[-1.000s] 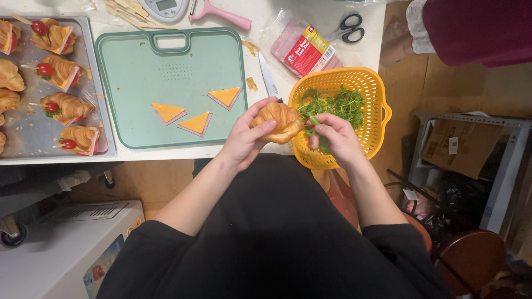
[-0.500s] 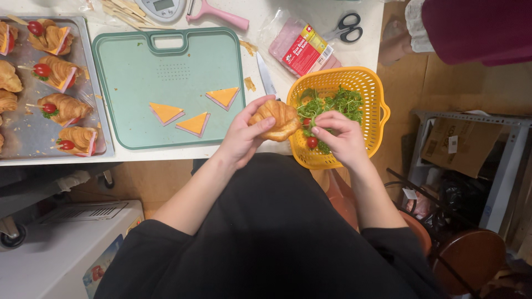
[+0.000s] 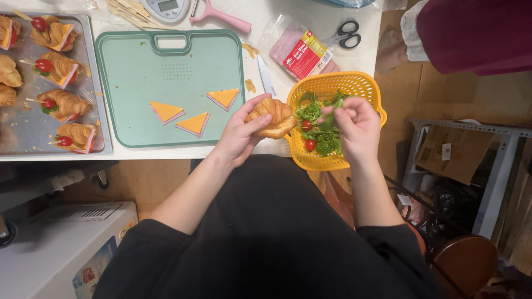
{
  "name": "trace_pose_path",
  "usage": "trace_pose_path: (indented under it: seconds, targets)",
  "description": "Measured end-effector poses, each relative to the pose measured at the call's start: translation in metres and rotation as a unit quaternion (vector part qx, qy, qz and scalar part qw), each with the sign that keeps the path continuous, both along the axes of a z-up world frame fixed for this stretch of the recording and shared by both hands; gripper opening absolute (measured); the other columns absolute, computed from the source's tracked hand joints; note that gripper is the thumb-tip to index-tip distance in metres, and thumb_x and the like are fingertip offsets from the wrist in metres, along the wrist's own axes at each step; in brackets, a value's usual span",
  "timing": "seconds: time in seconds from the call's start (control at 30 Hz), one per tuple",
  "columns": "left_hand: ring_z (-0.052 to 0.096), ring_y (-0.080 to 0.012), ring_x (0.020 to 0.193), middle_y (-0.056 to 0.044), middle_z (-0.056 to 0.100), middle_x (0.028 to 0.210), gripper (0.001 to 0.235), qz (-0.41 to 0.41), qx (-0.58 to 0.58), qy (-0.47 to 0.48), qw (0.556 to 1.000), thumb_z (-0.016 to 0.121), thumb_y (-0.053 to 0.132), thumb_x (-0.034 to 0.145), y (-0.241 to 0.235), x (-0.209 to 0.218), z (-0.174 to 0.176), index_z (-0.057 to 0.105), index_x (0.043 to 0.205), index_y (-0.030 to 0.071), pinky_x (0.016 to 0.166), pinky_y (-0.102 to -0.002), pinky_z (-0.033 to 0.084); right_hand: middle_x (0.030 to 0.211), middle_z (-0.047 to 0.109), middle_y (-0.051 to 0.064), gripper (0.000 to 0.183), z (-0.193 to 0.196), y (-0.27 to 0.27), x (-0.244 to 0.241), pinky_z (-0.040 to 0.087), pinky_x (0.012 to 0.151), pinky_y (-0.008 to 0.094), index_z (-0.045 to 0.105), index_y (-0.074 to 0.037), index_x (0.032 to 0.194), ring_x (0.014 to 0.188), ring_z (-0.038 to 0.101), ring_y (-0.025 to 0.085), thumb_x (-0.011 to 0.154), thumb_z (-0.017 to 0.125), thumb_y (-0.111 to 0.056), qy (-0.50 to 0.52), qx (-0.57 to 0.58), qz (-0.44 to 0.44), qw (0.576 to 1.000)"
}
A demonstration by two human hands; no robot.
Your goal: The person assembles croissant sandwiches by placing lettuce, tomato slices, and cheese into split croissants, then securing them with toothpicks. The finished sandwiches are placed on a metal tray.
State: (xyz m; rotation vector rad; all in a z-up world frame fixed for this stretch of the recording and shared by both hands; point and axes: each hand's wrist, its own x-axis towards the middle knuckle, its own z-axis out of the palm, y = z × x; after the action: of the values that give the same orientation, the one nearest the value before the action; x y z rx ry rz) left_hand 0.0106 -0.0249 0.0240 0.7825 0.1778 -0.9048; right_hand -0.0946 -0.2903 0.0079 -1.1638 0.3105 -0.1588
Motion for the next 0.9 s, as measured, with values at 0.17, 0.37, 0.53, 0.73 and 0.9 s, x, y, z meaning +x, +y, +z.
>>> trace_pose_path:
  seconds: [0.17, 0.37, 0.53, 0.73, 0.9]
  targets:
    - [0.061, -0.0219, 0.125, -0.012, 0.061, 0.135, 0.060, 0.008, 0.020, 0.013, 1.000, 0.070, 0.012, 0.094, 0.002, 0.000, -0.003, 0.047, 0.149, 0.006, 0.105, -0.040, 0.052, 0.115, 0.074, 0.014, 0.036, 0.003, 0.008, 0.016, 0.055, 0.096, 0.040, 0.055, -0.004, 0.138, 0.106, 0.072, 0.028, 0.103, 0.063, -0.003, 0.046, 0.086, -0.001, 0.995]
    - [0.062, -0.0209, 0.124, -0.011, 0.061, 0.134, 0.058, 0.025, 0.022, 0.005, 0.999, 0.070, 0.012, 0.095, 0.009, 0.001, -0.008, 0.048, 0.148, 0.007, 0.104, -0.038, 0.053, 0.119, 0.073, 0.012, 0.018, -0.001, 0.026, 0.015, 0.055, 0.106, 0.039, 0.068, -0.001, 0.120, 0.113, 0.070, 0.024, 0.102, 0.065, 0.000, 0.006, 0.056, 0.000, 0.998]
    - [0.063, -0.0209, 0.122, -0.012, 0.062, 0.132, 0.058, 0.038, 0.027, -0.001, 0.999, 0.072, 0.011, 0.094, 0.006, -0.002, -0.014, 0.049, 0.147, 0.006, 0.102, -0.037, 0.055, 0.116, 0.072, 0.009, 0.016, -0.001, 0.036, 0.017, 0.054, 0.101, 0.033, 0.071, 0.001, 0.117, 0.108, 0.067, 0.018, 0.101, 0.069, 0.002, 0.035, -0.042, -0.013, 0.998]
    - [0.063, -0.0191, 0.120, -0.010, 0.062, 0.130, 0.057, 0.025, 0.015, -0.007, 1.000, 0.073, 0.012, 0.094, 0.000, -0.005, -0.014, 0.050, 0.146, 0.005, 0.101, -0.035, 0.055, 0.104, 0.072, 0.013, 0.016, 0.062, 0.060, 0.031, 0.058, 0.089, 0.035, 0.070, 0.000, 0.106, 0.099, 0.072, 0.025, 0.092, 0.076, 0.004, -0.167, -0.488, 0.069, 0.854]
    - [0.064, -0.0186, 0.116, -0.011, 0.063, 0.128, 0.056, 0.022, 0.005, -0.009, 1.000, 0.072, 0.015, 0.096, 0.001, -0.005, -0.006, 0.050, 0.146, 0.005, 0.098, -0.035, 0.056, 0.094, 0.073, 0.009, 0.019, 0.084, 0.079, 0.051, 0.054, 0.078, 0.037, 0.071, -0.004, 0.099, 0.088, 0.070, 0.027, 0.085, 0.084, 0.000, -0.256, -0.591, 0.138, 0.752]
